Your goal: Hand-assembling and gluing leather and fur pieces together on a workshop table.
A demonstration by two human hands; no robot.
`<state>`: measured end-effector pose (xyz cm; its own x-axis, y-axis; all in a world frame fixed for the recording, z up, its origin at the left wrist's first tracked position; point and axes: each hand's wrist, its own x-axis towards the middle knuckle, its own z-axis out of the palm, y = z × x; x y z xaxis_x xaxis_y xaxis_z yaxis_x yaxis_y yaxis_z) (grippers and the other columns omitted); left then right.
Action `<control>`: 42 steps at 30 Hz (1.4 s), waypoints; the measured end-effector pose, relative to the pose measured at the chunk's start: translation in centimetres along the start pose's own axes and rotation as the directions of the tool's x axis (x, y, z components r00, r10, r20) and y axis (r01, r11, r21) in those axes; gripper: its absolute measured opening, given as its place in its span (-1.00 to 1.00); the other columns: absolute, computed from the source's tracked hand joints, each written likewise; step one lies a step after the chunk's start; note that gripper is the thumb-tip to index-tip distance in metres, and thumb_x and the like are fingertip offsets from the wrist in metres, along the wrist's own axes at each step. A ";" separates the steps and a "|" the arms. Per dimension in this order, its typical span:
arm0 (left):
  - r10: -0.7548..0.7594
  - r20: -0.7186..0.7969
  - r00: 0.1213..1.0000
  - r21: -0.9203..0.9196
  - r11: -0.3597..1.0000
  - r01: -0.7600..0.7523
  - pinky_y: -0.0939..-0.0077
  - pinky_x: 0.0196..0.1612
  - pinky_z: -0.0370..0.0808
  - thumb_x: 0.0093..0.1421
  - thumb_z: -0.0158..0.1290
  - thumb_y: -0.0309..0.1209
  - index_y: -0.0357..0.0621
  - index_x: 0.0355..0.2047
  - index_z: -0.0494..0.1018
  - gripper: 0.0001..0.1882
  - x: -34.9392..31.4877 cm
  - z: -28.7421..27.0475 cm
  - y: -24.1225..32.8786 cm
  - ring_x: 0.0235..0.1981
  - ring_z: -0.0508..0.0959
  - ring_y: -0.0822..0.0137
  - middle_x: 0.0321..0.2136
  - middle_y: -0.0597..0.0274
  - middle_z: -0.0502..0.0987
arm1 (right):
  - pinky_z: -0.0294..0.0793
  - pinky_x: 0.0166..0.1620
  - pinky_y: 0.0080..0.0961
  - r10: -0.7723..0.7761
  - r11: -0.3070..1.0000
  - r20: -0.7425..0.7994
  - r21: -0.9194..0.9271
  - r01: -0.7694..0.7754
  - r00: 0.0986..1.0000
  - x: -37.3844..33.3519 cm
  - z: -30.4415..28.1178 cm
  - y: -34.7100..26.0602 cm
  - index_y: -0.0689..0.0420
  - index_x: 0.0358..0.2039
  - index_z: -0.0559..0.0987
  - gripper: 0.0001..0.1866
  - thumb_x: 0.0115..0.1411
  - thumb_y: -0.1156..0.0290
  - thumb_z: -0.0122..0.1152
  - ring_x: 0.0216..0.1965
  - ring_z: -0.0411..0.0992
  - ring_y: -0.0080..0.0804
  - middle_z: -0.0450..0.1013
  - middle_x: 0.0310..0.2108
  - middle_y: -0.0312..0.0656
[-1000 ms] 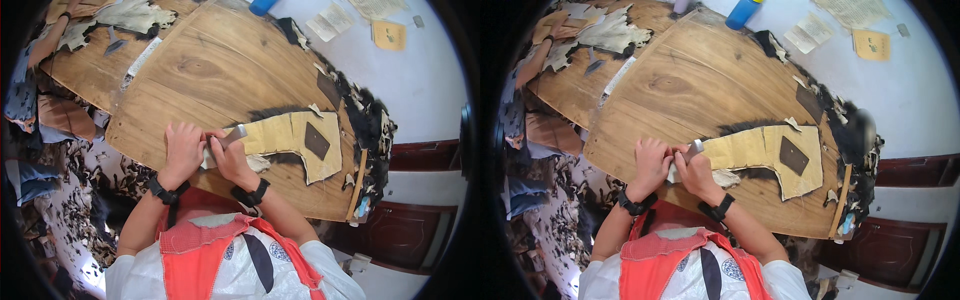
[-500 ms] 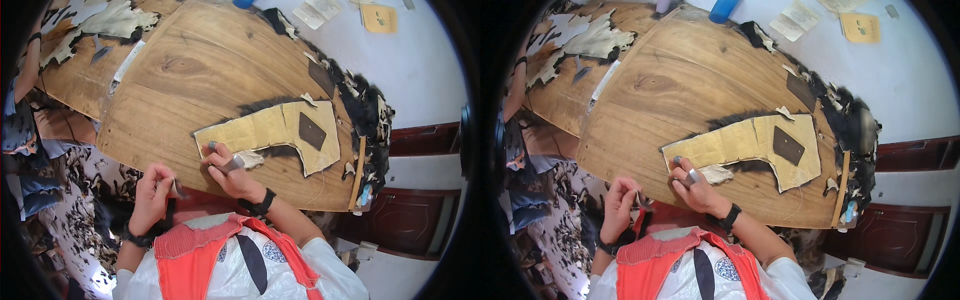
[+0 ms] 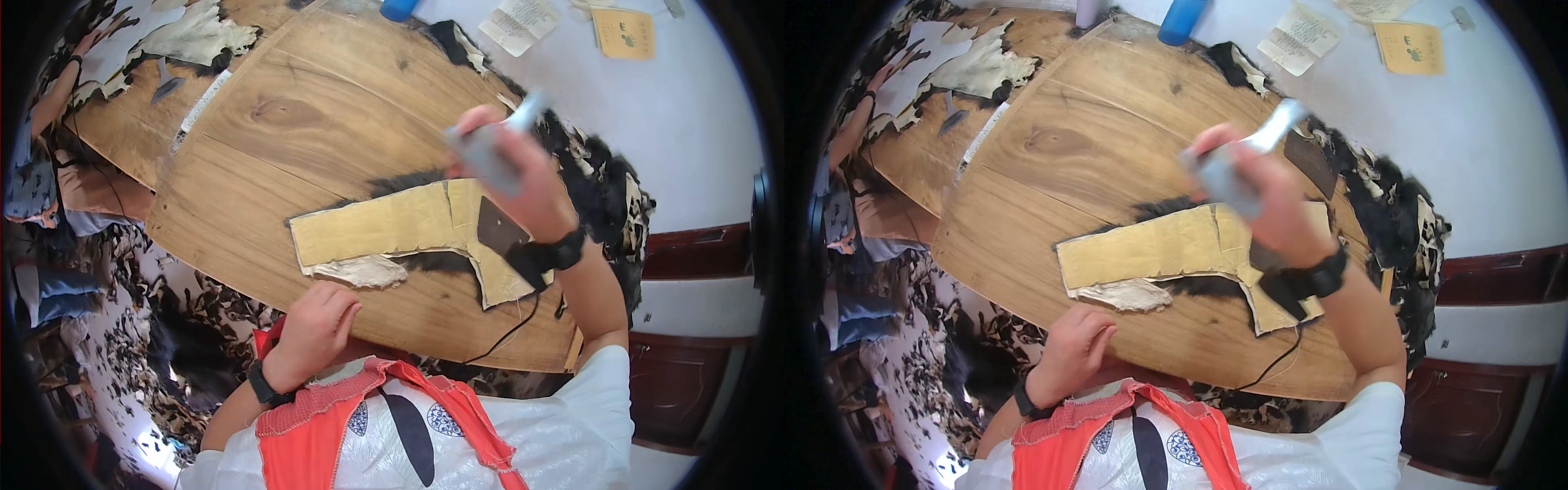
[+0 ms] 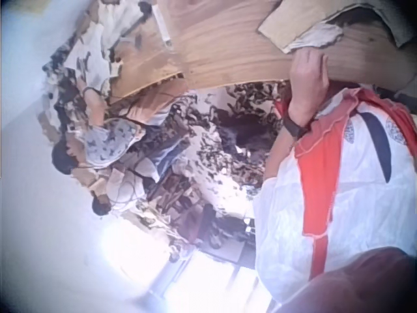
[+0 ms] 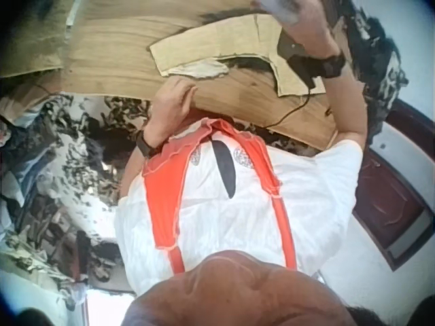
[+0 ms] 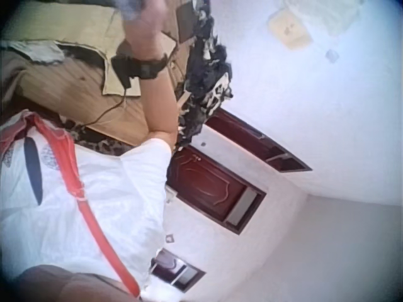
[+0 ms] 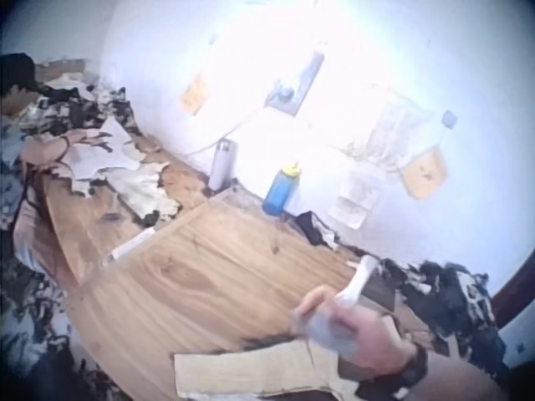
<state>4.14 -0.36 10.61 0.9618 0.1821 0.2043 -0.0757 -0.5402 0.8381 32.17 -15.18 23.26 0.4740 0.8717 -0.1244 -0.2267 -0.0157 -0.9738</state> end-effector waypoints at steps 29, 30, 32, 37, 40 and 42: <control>-0.153 -0.462 0.874 0.176 0.950 0.259 0.36 -0.31 0.56 0.13 0.19 -0.55 -0.22 -0.24 0.55 -0.84 1.9 10.3 0.0 -0.34 0.59 0.14 -0.41 0.09 0.54 | 0.51 -0.09 -0.25 0.000 0.731 0.745 -0.455 0.509 0.667 4.4 1.5 17.0 0.05 0.01 0.58 -0.75 0.32 0.44 0.19 -0.13 0.49 -0.02 0.50 -0.14 -0.07; -0.271 -0.525 0.807 -0.031 0.953 0.300 0.37 -0.29 0.56 0.15 0.17 -0.57 -0.23 -0.22 0.56 -0.84 1.7 10.7 -0.1 -0.33 0.62 0.17 -0.38 0.11 0.58 | 0.51 -0.09 -0.25 0.003 0.730 0.749 -0.454 0.510 0.662 4.4 1.4 17.1 0.05 0.01 0.58 -0.75 0.32 0.44 0.19 -0.13 0.49 -0.02 0.50 -0.14 -0.07; -0.402 -0.560 0.724 -0.247 0.915 0.318 0.38 -0.27 0.57 0.18 0.16 -0.60 -0.24 -0.20 0.58 -0.84 1.3 10.9 -0.2 -0.32 0.64 0.21 -0.35 0.13 0.62 | 0.51 -0.07 -0.25 -0.046 0.725 0.751 -0.428 0.539 0.658 4.1 1.2 17.2 0.06 0.00 0.58 -0.74 0.30 0.47 0.21 -0.12 0.50 -0.02 0.50 -0.14 -0.07; -0.633 -0.455 0.626 -0.636 0.723 0.270 0.50 -0.22 0.54 0.21 0.15 -0.64 -0.29 -0.21 0.60 -0.86 0.6 10.6 -0.2 -0.30 0.64 0.37 -0.33 0.08 0.65 | 0.52 -0.06 -0.24 -0.058 0.702 0.779 -0.413 0.580 0.625 4.0 1.0 17.2 0.08 -0.01 0.59 -0.72 0.26 0.52 0.24 -0.13 0.51 -0.03 0.52 -0.16 -0.06; -0.586 -0.409 0.700 -0.566 0.764 0.309 0.49 -0.20 0.55 0.20 0.14 -0.66 -0.27 -0.21 0.60 -0.84 0.2 10.0 0.0 -0.30 0.65 0.32 -0.32 0.09 0.65 | 0.53 -0.11 -0.26 -0.073 0.696 0.777 -0.409 0.590 0.625 4.2 1.4 17.1 0.09 -0.04 0.62 -0.73 0.23 0.52 0.26 -0.17 0.52 -0.03 0.53 -0.19 -0.06; -0.529 -0.426 0.734 -0.519 0.807 0.281 0.48 -0.20 0.56 0.19 0.15 -0.66 -0.26 -0.21 0.60 -0.84 0.0 10.0 0.0 -0.29 0.65 0.30 -0.32 0.10 0.65 | 0.54 -0.15 -0.27 -0.060 0.691 0.772 -0.425 0.585 0.632 4.2 1.8 17.0 0.09 -0.06 0.63 -0.74 0.23 0.52 0.26 -0.20 0.52 -0.03 0.53 -0.22 -0.06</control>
<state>6.78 -8.56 5.52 0.6344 0.7691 -0.0779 0.0724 0.0412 0.9965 28.75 -10.86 6.55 -0.3440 0.9304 0.1268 0.4825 0.2910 -0.8261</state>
